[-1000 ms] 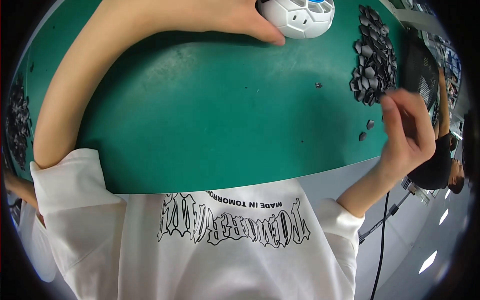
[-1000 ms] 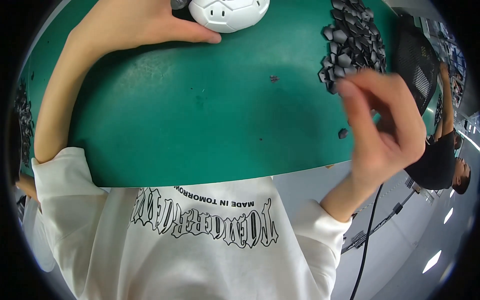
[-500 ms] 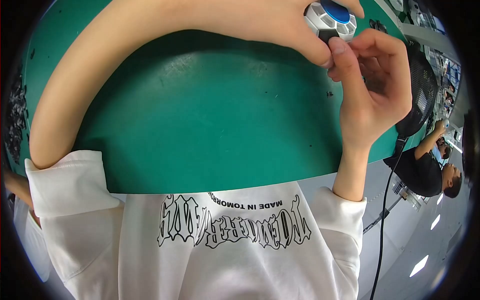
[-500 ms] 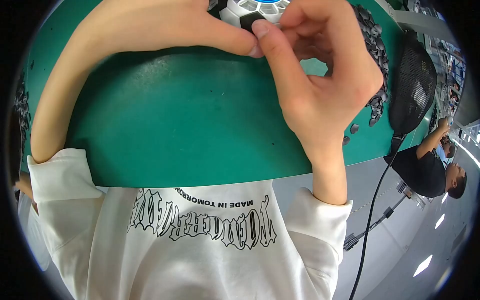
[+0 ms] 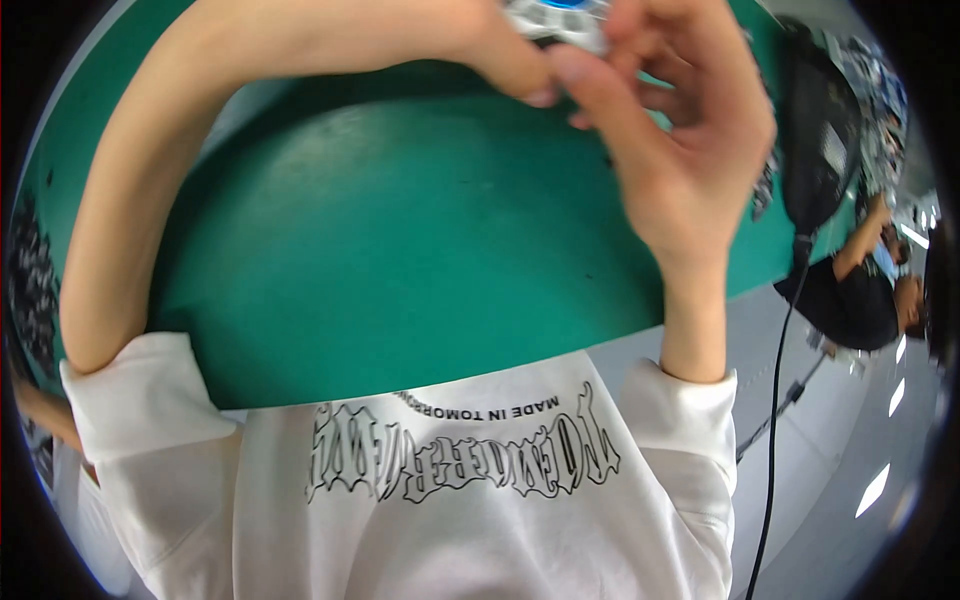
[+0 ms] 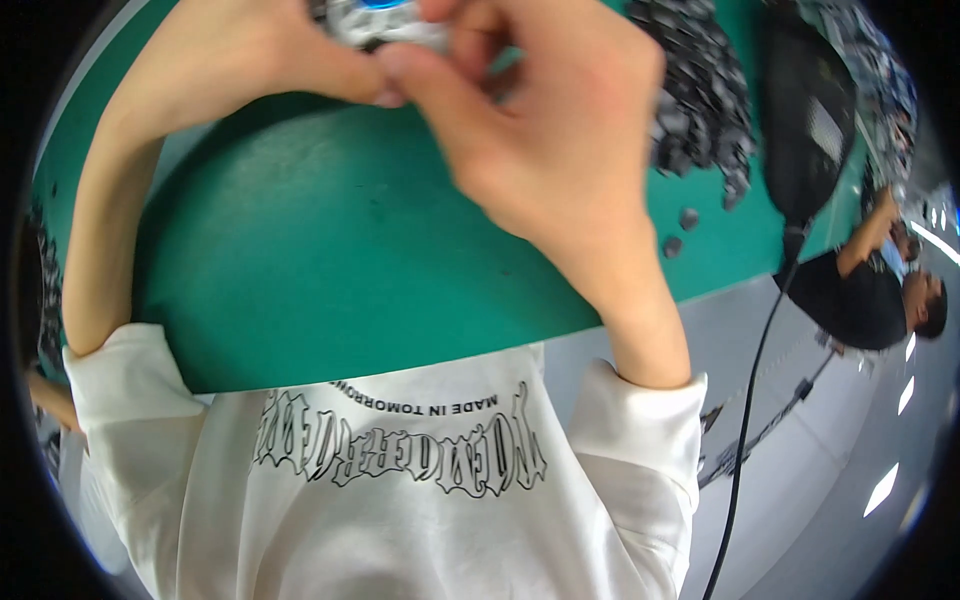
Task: Assemble small electronic components into a white and blue plastic housing on an assembly line.
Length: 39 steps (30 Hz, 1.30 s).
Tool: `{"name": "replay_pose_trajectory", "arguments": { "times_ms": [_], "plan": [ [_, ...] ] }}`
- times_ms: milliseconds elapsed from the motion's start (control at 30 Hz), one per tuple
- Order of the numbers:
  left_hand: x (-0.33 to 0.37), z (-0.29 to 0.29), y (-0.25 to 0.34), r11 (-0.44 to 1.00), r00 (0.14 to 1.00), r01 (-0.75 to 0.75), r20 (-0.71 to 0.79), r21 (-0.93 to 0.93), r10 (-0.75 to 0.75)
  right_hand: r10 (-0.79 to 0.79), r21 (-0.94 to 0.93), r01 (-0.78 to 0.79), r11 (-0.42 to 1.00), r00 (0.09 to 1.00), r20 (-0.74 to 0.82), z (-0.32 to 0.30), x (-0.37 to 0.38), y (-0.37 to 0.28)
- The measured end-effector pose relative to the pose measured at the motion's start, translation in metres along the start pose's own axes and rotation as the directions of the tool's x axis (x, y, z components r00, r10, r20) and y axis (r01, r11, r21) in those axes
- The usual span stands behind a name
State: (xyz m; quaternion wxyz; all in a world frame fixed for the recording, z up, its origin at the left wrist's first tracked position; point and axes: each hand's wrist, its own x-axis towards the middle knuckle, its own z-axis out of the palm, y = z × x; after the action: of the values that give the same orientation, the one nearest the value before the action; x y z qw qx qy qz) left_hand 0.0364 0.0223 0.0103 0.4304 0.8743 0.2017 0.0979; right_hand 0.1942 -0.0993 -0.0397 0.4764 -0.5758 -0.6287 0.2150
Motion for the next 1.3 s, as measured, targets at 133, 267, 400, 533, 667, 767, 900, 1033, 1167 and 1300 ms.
{"name": "replay_pose_trajectory", "arguments": {
  "times_ms": [133,267,400,533,667,767,900,1033,1167,1300],
  "plan": [
    [0.008,0.007,0.012,0.993,0.994,0.101,0.035,-0.059,-0.099,-0.115,-0.179,0.116,0.977,0.993,0.015,-0.021,-0.010,0.007],
    [0.008,0.008,0.001,0.999,0.997,-0.022,0.072,0.046,0.019,-0.065,-0.298,0.051,0.953,0.997,-0.038,-0.045,-0.016,0.008],
    [0.009,0.012,0.004,0.979,0.989,-0.121,0.100,0.167,0.106,0.005,-0.392,-0.168,0.905,0.923,-0.384,-0.139,-0.061,0.029],
    [0.002,0.010,-0.001,0.934,0.982,-0.181,0.113,0.309,0.153,0.143,-0.630,-0.443,0.638,0.872,-0.468,-0.178,-0.100,0.047],
    [-0.002,0.010,-0.012,0.862,0.967,-0.251,0.151,0.441,0.204,0.185,-0.730,-0.388,0.562,0.920,-0.346,-0.173,-0.094,0.052],
    [-0.006,0.009,-0.042,0.835,0.923,-0.373,0.068,0.404,0.380,0.238,-0.703,-0.429,0.567,0.902,-0.359,-0.174,-0.088,0.045],
    [0.003,0.019,-0.066,0.785,0.881,-0.430,0.019,0.446,0.472,0.136,-0.797,-0.276,0.538,0.961,-0.241,-0.164,-0.085,0.059],
    [-0.004,0.021,-0.066,0.837,0.903,-0.401,0.006,0.373,0.430,0.209,-0.812,-0.354,0.464,0.935,-0.288,-0.162,-0.084,0.045],
    [-0.007,0.023,-0.067,0.845,0.904,-0.402,0.004,0.352,0.429,0.175,-0.833,-0.335,0.440,0.942,-0.286,-0.165,-0.092,0.051],
    [-0.003,0.025,-0.071,0.819,0.894,-0.403,-0.018,0.409,0.449,0.265,-0.536,-0.423,0.731,0.899,-0.349,-0.156,-0.084,0.026]
  ]
}}
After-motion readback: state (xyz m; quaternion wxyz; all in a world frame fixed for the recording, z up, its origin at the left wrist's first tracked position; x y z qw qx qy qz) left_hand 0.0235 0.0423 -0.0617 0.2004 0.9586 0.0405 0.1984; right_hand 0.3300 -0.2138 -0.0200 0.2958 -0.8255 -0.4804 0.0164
